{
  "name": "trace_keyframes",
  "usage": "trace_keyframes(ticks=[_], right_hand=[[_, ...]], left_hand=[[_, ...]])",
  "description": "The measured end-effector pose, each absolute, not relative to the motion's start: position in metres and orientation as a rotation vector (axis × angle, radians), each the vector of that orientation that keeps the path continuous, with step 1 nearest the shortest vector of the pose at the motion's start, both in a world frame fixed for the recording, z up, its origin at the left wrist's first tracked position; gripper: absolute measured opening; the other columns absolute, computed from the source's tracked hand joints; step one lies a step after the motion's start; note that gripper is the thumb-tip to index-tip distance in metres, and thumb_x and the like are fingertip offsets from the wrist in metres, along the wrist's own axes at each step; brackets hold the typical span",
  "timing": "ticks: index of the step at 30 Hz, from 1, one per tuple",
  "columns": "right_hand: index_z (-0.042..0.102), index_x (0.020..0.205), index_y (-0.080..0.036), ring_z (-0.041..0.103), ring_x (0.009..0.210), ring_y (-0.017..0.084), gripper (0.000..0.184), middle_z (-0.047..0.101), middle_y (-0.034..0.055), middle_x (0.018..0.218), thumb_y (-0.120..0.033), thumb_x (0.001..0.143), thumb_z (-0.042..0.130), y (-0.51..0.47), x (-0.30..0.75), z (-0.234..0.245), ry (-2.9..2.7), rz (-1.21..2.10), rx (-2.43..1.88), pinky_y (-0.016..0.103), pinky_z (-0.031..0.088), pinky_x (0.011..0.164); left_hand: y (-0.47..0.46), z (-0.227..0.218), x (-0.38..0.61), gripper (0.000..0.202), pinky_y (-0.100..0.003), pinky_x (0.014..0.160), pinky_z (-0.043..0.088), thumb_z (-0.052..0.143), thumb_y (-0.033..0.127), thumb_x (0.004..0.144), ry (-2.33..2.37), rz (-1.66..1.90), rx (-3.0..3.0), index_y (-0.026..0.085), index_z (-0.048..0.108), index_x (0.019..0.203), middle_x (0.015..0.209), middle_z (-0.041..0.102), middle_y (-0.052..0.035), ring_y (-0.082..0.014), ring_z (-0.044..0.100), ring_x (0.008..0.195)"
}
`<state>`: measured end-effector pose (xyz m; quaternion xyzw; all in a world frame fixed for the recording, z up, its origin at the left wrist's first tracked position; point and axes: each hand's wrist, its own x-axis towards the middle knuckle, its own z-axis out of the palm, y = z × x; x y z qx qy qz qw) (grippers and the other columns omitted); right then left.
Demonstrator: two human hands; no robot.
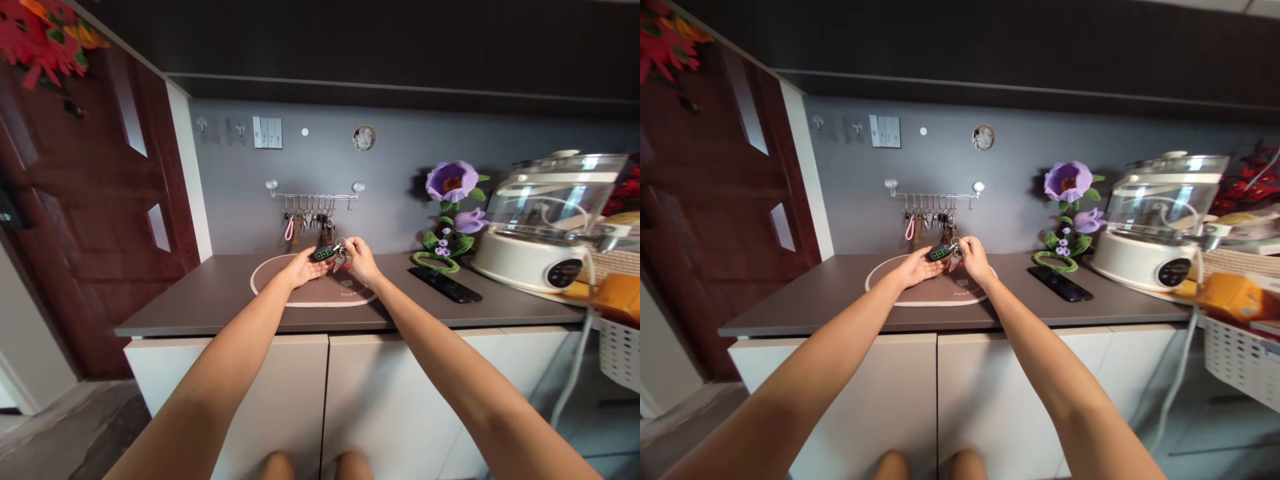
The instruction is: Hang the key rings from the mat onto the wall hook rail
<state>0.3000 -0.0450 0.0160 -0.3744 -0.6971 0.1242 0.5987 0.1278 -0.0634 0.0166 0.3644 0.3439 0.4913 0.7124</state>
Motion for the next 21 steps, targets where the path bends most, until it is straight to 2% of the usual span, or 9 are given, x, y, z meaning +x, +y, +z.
trace_keyframes(ticks=[4,9,12,16,21], right_hand=[[0.046,0.077,-0.018,0.044,0.069,0.011,0.025,0.049,-0.0007,0.074,-0.042,0.079,0.04,-0.047,0.291,0.028,-1.543,0.419,-0.832,0.024,0.037,0.068],[0.046,0.075,-0.018,0.045,0.067,0.011,0.026,0.049,-0.0007,0.072,-0.042,0.079,0.04,-0.039,0.286,0.044,-1.541,0.422,-0.854,0.023,0.038,0.066],[0.047,0.076,-0.018,0.045,0.064,0.011,0.027,0.05,-0.0012,0.068,-0.044,0.078,0.039,-0.028,0.288,0.052,-1.52,0.42,-0.891,0.023,0.038,0.063],[0.048,0.075,-0.018,0.045,0.061,0.011,0.027,0.05,-0.0016,0.065,-0.045,0.076,0.043,-0.014,0.293,0.064,-1.461,0.434,-0.947,0.023,0.038,0.06],[0.047,0.075,-0.017,0.043,0.053,0.009,0.019,0.048,-0.0019,0.063,-0.034,0.079,0.04,0.003,0.297,0.081,-1.396,0.475,-1.035,0.022,0.037,0.052]], left_hand=[[-0.066,0.017,0.133,0.034,-0.024,0.055,0.048,0.042,0.042,0.082,0.886,1.152,0.999,0.009,0.052,0.078,0.062,0.059,-0.008,-0.0127,0.059,0.054],[-0.058,0.009,0.138,0.034,-0.019,0.046,0.038,0.036,0.039,0.085,1.05,1.335,1.382,0.012,0.051,0.073,0.062,0.056,-0.004,-0.0083,0.051,0.049],[-0.051,0.003,0.137,0.038,-0.022,0.053,0.039,0.03,0.04,0.086,1.22,1.418,1.72,0.013,0.053,0.071,0.066,0.058,-0.0052,-0.0105,0.052,0.054],[-0.05,0.0,0.136,0.034,-0.027,0.068,0.039,0.029,0.034,0.087,1.442,1.491,2.203,0.016,0.052,0.068,0.073,0.059,-0.0066,-0.0153,0.054,0.073],[-0.051,0.001,0.139,0.029,-0.027,0.07,0.037,0.027,0.03,0.088,1.625,1.501,2.267,0.018,0.048,0.074,0.079,0.059,-0.0066,-0.0161,0.055,0.078]])
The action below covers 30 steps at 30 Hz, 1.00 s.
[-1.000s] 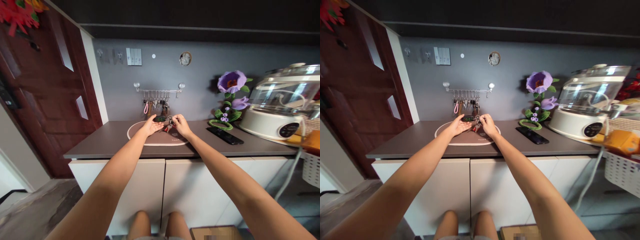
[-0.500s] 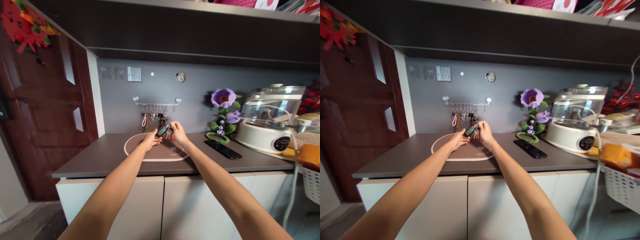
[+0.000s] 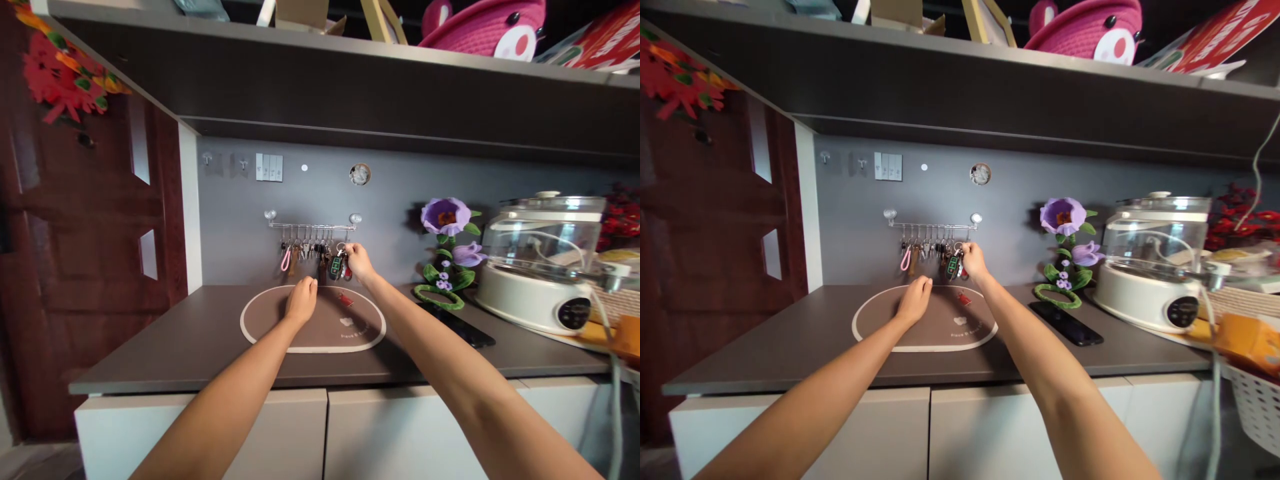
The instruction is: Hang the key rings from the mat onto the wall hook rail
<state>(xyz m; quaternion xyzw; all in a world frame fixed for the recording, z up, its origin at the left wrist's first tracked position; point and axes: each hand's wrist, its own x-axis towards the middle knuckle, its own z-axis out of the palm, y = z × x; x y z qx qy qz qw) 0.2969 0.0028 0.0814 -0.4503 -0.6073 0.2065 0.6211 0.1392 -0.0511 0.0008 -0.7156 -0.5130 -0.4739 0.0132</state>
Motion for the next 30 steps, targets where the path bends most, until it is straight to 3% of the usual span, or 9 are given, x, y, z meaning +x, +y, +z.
trace_keyframes(ticks=[10,19,26,30], right_hand=[[0.05,0.08,-0.015,0.038,0.042,0.008,0.019,0.042,-0.0031,0.05,-0.03,0.083,0.039,0.041,0.288,0.104,-1.327,0.472,-1.153,0.02,0.035,0.041],[0.054,0.068,-0.016,0.047,0.051,0.012,0.023,0.047,-0.0007,0.05,-0.03,0.079,0.04,0.07,0.278,0.106,-1.296,0.322,-1.214,0.023,0.041,0.052],[0.053,0.059,-0.018,0.045,0.047,0.011,0.024,0.048,0.0009,0.047,-0.029,0.077,0.042,0.075,0.28,0.103,-1.254,0.242,-1.278,0.023,0.038,0.049],[0.054,0.063,-0.018,0.046,0.047,0.012,0.021,0.049,0.0009,0.049,-0.029,0.076,0.043,0.076,0.282,0.097,-1.214,0.335,-1.29,0.024,0.037,0.049]], left_hand=[[-0.048,-0.001,0.142,0.029,-0.026,0.067,0.035,0.024,0.028,0.089,-1.663,-1.444,-2.174,0.019,0.046,0.074,0.077,0.059,-0.0059,-0.016,0.054,0.076],[-0.045,-0.005,0.141,0.029,-0.026,0.064,0.034,0.022,0.03,0.09,-1.666,-1.447,-2.2,0.019,0.044,0.073,0.075,0.058,-0.0047,-0.0158,0.053,0.071],[-0.044,-0.004,0.141,0.028,-0.027,0.065,0.035,0.023,0.029,0.09,-1.682,-1.464,-2.213,0.019,0.044,0.075,0.075,0.058,-0.0055,-0.0163,0.054,0.072],[-0.044,-0.004,0.14,0.027,-0.027,0.066,0.035,0.023,0.029,0.089,-1.691,-1.481,-2.233,0.019,0.044,0.075,0.076,0.058,-0.0056,-0.0164,0.053,0.073]])
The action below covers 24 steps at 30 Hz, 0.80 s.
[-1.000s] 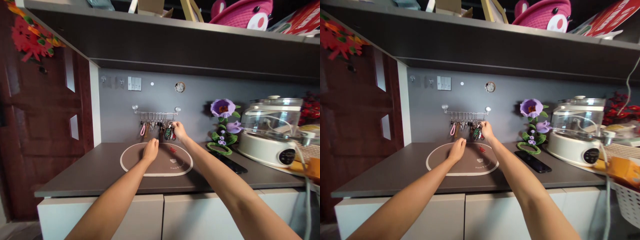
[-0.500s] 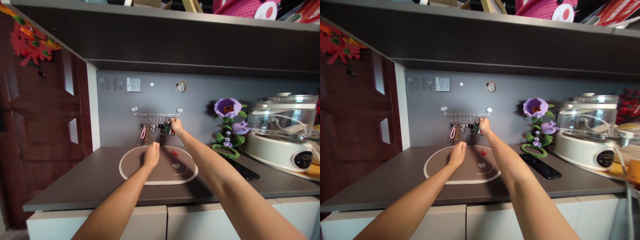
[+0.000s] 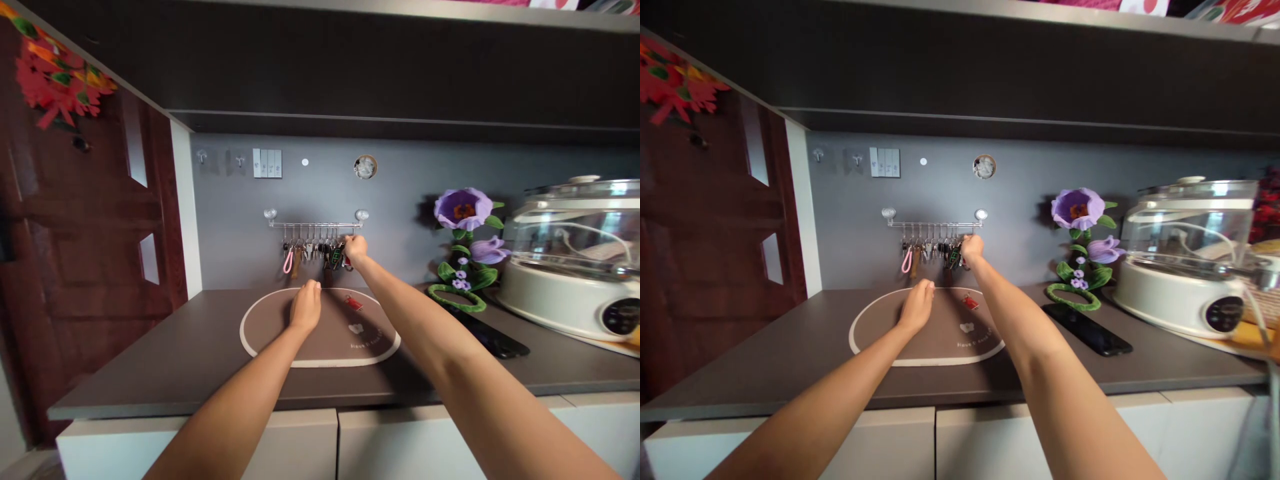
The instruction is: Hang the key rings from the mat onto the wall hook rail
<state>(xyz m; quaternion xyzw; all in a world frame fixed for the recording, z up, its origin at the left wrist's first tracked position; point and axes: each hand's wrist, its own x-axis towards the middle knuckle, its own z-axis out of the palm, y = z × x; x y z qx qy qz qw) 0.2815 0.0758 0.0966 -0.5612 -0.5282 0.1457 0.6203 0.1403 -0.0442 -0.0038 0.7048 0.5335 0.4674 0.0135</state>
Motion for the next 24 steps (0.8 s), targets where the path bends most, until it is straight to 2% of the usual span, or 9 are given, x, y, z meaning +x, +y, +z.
trace_keyframes(ticks=[8,15,20,24], right_hand=[[0.053,0.064,-0.015,0.042,0.052,0.009,0.015,0.052,-0.0016,0.059,-0.028,0.07,0.047,0.073,0.288,0.086,-1.254,0.456,-1.111,0.022,0.036,0.056],[0.053,0.065,-0.015,0.044,0.054,0.008,0.009,0.052,-0.0025,0.06,-0.017,0.068,0.045,0.059,0.291,0.089,-1.346,0.482,-1.076,0.021,0.038,0.059],[0.054,0.081,-0.016,0.049,0.06,0.009,0.013,0.058,0.0002,0.07,-0.018,0.071,0.046,0.036,0.293,0.087,-1.311,0.511,-1.059,0.023,0.041,0.062],[0.054,0.078,-0.016,0.05,0.06,0.009,0.012,0.057,0.0001,0.069,-0.02,0.072,0.046,0.018,0.296,0.073,-1.353,0.542,-1.038,0.023,0.041,0.063]], left_hand=[[-0.041,-0.007,0.139,0.026,-0.026,0.069,0.036,0.023,0.028,0.089,1.603,1.47,2.182,0.02,0.041,0.072,0.075,0.056,-0.0046,-0.0156,0.052,0.074],[-0.035,-0.01,0.138,0.023,-0.025,0.068,0.037,0.026,0.026,0.087,1.49,1.485,2.185,0.019,0.045,0.075,0.073,0.055,-0.0024,-0.0143,0.051,0.071],[-0.038,-0.008,0.139,0.021,-0.026,0.068,0.038,0.029,0.024,0.086,1.467,1.465,2.196,0.018,0.049,0.08,0.074,0.055,-0.0026,-0.0139,0.05,0.072],[-0.04,-0.008,0.138,0.019,-0.027,0.073,0.039,0.032,0.022,0.085,1.436,1.446,2.234,0.018,0.05,0.083,0.079,0.057,-0.0036,-0.0146,0.051,0.077]])
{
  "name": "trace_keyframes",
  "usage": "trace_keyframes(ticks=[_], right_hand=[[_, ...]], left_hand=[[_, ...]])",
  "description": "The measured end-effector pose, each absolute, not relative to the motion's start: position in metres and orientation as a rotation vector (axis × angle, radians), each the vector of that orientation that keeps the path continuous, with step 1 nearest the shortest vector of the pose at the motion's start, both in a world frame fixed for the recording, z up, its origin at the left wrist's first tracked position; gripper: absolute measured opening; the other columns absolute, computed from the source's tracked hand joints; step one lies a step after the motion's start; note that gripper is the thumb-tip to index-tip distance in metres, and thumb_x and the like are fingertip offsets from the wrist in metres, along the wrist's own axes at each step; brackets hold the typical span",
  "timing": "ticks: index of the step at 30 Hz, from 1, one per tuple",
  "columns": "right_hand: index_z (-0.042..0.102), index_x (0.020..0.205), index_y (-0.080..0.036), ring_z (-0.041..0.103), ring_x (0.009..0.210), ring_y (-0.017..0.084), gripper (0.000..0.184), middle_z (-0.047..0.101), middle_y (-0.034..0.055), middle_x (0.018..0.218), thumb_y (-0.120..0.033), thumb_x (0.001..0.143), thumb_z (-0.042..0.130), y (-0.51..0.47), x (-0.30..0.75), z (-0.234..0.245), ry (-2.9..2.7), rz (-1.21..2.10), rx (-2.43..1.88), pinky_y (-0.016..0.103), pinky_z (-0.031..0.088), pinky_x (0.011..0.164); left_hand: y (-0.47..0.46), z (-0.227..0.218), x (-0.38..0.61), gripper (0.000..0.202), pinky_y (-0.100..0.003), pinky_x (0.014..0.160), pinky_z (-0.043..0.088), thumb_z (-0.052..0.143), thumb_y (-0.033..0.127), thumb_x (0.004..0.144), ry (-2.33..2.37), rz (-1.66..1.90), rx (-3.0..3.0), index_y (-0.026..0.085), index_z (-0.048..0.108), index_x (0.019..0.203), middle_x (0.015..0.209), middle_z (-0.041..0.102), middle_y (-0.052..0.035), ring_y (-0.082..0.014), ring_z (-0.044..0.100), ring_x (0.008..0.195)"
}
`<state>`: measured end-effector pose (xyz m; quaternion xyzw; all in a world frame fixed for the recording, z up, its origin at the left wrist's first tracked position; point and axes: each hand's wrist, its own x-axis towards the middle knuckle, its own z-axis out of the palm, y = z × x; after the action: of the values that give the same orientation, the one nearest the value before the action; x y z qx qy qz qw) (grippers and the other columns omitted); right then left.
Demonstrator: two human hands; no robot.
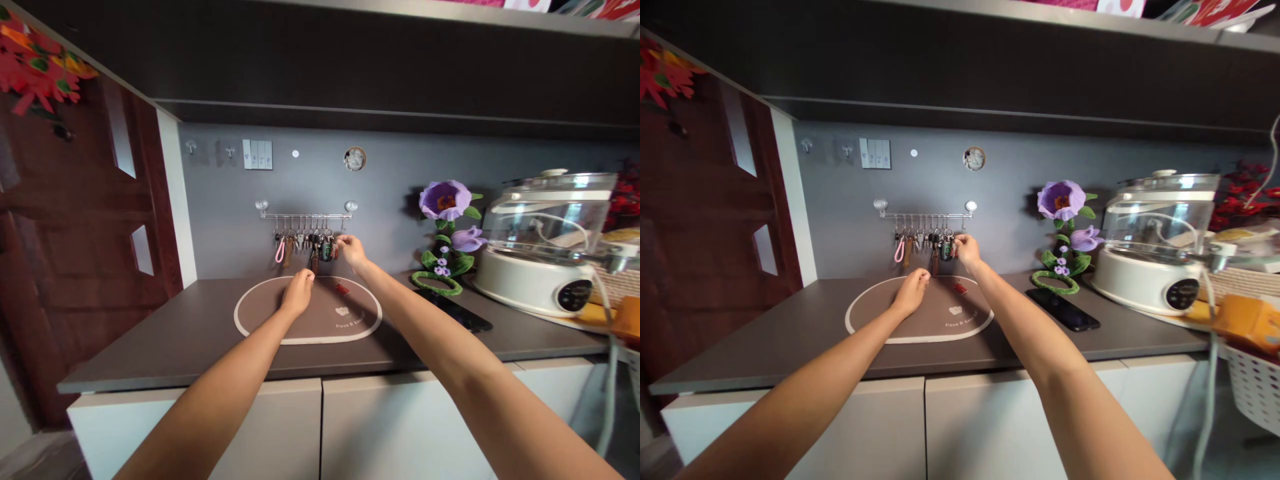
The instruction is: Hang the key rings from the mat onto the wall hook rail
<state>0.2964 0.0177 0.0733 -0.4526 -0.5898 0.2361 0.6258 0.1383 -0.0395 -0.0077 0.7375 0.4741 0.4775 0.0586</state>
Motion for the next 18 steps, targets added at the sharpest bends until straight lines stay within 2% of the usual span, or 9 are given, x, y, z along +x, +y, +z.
trace_keyframes(ticks=[4,10,14,18], right_hand=[[0.056,0.07,-0.014,0.046,0.056,0.007,0.011,0.055,-0.0015,0.062,-0.022,0.07,0.048,0.005,0.305,0.046,-1.447,0.632,-1.03,0.022,0.039,0.062],[0.059,0.067,-0.014,0.046,0.05,0.008,0.011,0.056,-0.0013,0.055,-0.025,0.063,0.061,0.0,0.322,0.006,-1.454,0.638,-1.24,0.022,0.039,0.055],[0.06,0.062,-0.015,0.048,0.049,0.008,0.006,0.059,-0.0005,0.053,-0.02,0.061,0.063,0.0,0.328,-0.004,-1.56,0.671,-1.357,0.022,0.039,0.054],[0.062,0.058,-0.016,0.046,0.047,0.009,0.005,0.058,-0.0005,0.051,-0.016,0.063,0.061,0.001,0.329,-0.006,-1.628,0.54,-1.453,0.023,0.036,0.055]], left_hand=[[-0.037,-0.01,0.137,0.016,-0.027,0.075,0.04,0.036,0.022,0.084,1.381,1.434,2.235,0.017,0.051,0.085,0.084,0.058,-0.0048,-0.0149,0.052,0.08],[-0.035,-0.012,0.136,0.015,-0.027,0.077,0.04,0.04,0.022,0.083,1.374,1.377,2.257,0.017,0.053,0.087,0.089,0.059,-0.005,-0.0144,0.053,0.083],[-0.034,-0.014,0.134,0.015,-0.026,0.076,0.041,0.041,0.021,0.082,1.4,1.33,2.263,0.018,0.053,0.088,0.088,0.059,-0.0046,-0.014,0.053,0.082],[-0.032,-0.015,0.134,0.015,-0.026,0.075,0.041,0.041,0.019,0.081,1.416,1.288,2.259,0.017,0.054,0.088,0.088,0.059,-0.0051,-0.0139,0.053,0.08]])
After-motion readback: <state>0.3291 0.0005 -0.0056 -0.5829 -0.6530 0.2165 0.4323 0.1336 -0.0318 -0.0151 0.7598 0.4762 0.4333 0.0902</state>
